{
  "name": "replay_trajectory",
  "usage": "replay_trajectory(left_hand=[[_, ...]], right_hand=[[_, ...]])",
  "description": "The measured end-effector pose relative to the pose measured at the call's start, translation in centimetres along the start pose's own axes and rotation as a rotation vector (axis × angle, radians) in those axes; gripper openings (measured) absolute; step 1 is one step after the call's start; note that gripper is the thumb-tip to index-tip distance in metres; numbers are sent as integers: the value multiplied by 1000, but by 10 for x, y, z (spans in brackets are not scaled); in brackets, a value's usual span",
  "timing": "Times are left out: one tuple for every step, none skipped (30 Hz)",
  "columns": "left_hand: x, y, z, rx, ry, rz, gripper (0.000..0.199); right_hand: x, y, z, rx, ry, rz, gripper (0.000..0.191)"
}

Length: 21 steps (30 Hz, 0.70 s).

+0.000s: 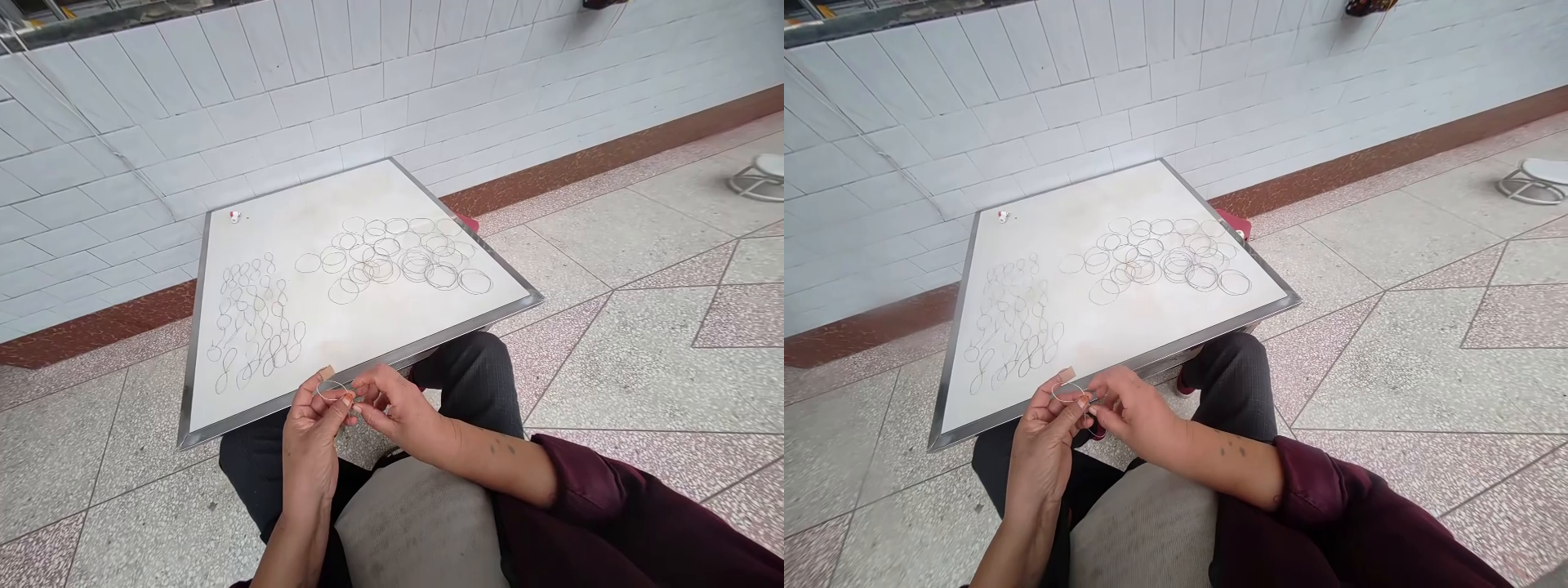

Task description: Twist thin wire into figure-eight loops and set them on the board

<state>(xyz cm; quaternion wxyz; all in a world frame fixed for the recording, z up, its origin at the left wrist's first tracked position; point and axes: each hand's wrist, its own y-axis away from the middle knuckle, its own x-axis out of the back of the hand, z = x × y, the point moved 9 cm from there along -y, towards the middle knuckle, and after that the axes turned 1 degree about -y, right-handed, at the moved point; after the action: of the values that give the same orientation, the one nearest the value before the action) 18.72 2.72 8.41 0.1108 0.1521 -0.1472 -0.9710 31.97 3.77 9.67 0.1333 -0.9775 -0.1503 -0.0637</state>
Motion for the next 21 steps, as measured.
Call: replay_trajectory(left_hand=[[-1,0,0,12,-8,-12,58],[-2,0,0,23,-15,-23,60],[-3,0,-1,33,-20,-30,61],[-3,0,-1,44,-23,-33,62],[-2,-1,-2,56,-23,-33,62],[-2,-1,-3,68,-21,-34,63],[-1,-1,-4,78,-18,-32,63],[-1,-1,-5,87,-15,-32,63],[-1,-1,-5,93,-13,-30,64],[-1,-1,-5,98,-13,-29,64],[-1,-1,-5,101,-14,-29,64],[-1,-1,-5,101,-16,-28,64],[-2,-1,-4,98,-17,-26,64],[-2,-1,-3,91,-17,-22,64],[-3,-1,-2,83,-16,-16,64],[-3,-1,-1,74,-15,-10,63],[-3,-1,0,68,-15,-4,63],[-4,-1,0,63,-16,-1,63],[-5,0,0,61,-18,-2,63],[-6,0,1,59,-21,-5,63],[-7,0,1,60,-24,-9,64]], right_hand=[[1,0,-3,31,23,0,21],[2,1,-6,58,45,0,19],[2,1,-9,79,62,-1,19],[3,1,-10,94,76,1,20],[4,1,-12,108,89,6,21],[4,1,-12,118,100,11,21],[5,1,-13,123,109,13,21],[5,1,-13,123,113,15,21],[5,1,-13,115,115,20,21],[5,1,-12,101,113,25,22],[6,1,-10,81,107,31,21],[6,0,-8,53,94,37,21],[5,0,-6,23,71,39,21],[4,-1,-3,-11,29,35,20],[2,-1,1,-49,-36,22,19],[-1,-2,4,-92,-128,-3,18],[-5,-3,8,-137,-240,-36,17],[-10,-3,11,-180,-358,-74,18],[-14,-3,14,-220,-469,-107,20],[-17,-4,16,-254,-560,-133,22],[-18,-4,17,-280,-624,-149,25]])
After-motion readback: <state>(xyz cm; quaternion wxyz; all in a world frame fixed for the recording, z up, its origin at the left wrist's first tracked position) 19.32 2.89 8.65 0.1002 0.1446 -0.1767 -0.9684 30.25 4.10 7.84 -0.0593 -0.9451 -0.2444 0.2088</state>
